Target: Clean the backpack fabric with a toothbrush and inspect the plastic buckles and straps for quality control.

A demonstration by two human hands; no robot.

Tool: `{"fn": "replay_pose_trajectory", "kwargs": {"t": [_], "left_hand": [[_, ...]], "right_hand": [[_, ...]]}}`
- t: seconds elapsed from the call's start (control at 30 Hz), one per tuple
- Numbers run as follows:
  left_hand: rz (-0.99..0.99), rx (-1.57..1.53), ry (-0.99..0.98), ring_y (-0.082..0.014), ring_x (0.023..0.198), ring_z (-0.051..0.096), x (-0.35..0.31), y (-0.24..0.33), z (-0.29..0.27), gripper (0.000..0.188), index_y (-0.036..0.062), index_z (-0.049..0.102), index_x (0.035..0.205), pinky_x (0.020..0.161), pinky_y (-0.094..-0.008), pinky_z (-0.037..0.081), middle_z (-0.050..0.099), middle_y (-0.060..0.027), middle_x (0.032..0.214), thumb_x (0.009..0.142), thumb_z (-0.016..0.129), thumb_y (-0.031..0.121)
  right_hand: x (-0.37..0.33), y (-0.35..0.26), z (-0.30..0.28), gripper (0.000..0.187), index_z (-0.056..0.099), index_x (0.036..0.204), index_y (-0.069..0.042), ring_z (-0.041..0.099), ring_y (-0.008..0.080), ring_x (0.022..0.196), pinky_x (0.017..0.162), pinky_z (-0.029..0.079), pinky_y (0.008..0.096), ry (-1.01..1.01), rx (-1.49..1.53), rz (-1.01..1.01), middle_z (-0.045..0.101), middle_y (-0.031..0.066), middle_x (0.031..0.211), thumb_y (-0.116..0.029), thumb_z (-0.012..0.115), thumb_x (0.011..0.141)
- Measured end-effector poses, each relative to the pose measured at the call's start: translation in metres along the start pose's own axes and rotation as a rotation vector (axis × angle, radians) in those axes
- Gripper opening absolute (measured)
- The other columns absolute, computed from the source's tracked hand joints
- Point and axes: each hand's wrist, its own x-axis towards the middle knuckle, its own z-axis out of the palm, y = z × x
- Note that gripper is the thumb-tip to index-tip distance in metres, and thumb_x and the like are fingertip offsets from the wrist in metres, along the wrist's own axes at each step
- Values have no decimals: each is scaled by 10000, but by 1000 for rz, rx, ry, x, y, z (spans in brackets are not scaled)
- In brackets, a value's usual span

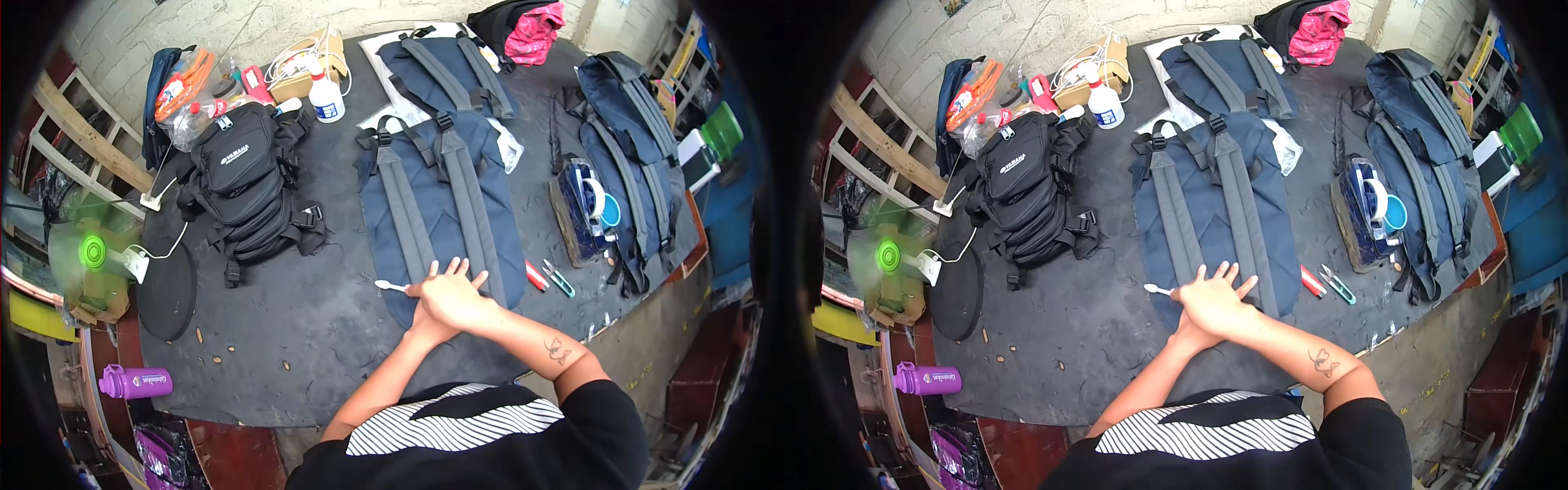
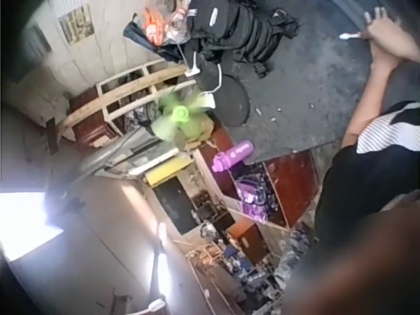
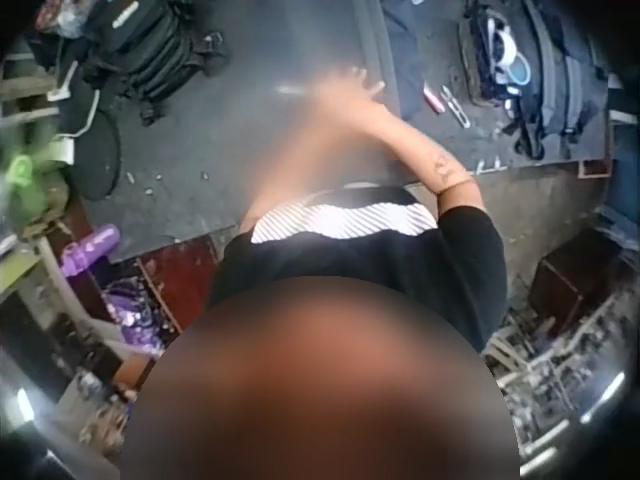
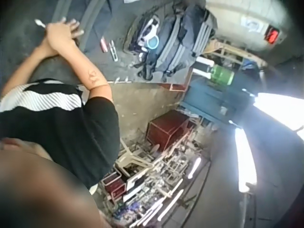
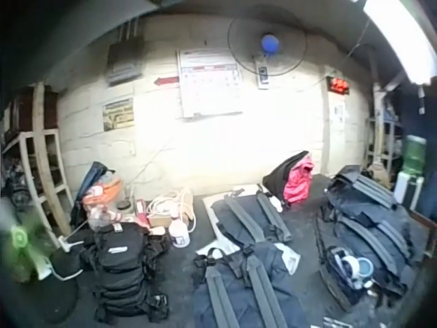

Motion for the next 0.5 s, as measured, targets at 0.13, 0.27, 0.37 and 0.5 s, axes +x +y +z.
{"fn": "replay_pose_trajectory", "kwargs": {"t": [0.13, 0.27, 0.37, 0.5], "left_hand": [[-80, -113, -26, -305, 1284, 365, -8, -10, -1, 508, 190, 478, 1304, 1092, -476, 194, 394, -178, 1377, 825, 554, 343], [-93, -172, -74, -311, 1246, 385, -1, 3, -15, 549, 161, 477, 1301, 1077, -457, 231, 459, -165, 1265, 822, 568, 413], [-25, -64, 3, -317, 1267, 368, 1, 1, -13, 560, 187, 431, 1338, 1079, -457, 229, 422, -179, 1318, 841, 553, 413], [-46, -72, -41, -305, 1305, 333, -1, -2, -9, 582, 193, 381, 1370, 1098, -492, 175, 371, -186, 1376, 857, 518, 433]], "right_hand": [[104, 32, -92, 302, 677, 1054, -168, 666, 272, 874, 791, 520, 440, -828, -161, -1042, 674, 132, 959, -200, 542, 787], [155, 43, -41, 262, 712, 966, -191, 667, 245, 751, 662, 515, 360, -1014, 453, -1053, 684, 86, 824, -171, 578, 741], [160, 21, -18, 232, 724, 915, -202, 657, 215, 765, 642, 500, 363, -902, 567, -1284, 679, 56, 810, -162, 619, 711], [194, 10, -19, 265, 724, 898, -229, 651, 236, 794, 667, 503, 363, -872, 437, -1274, 657, 36, 917, -110, 643, 676]]}}
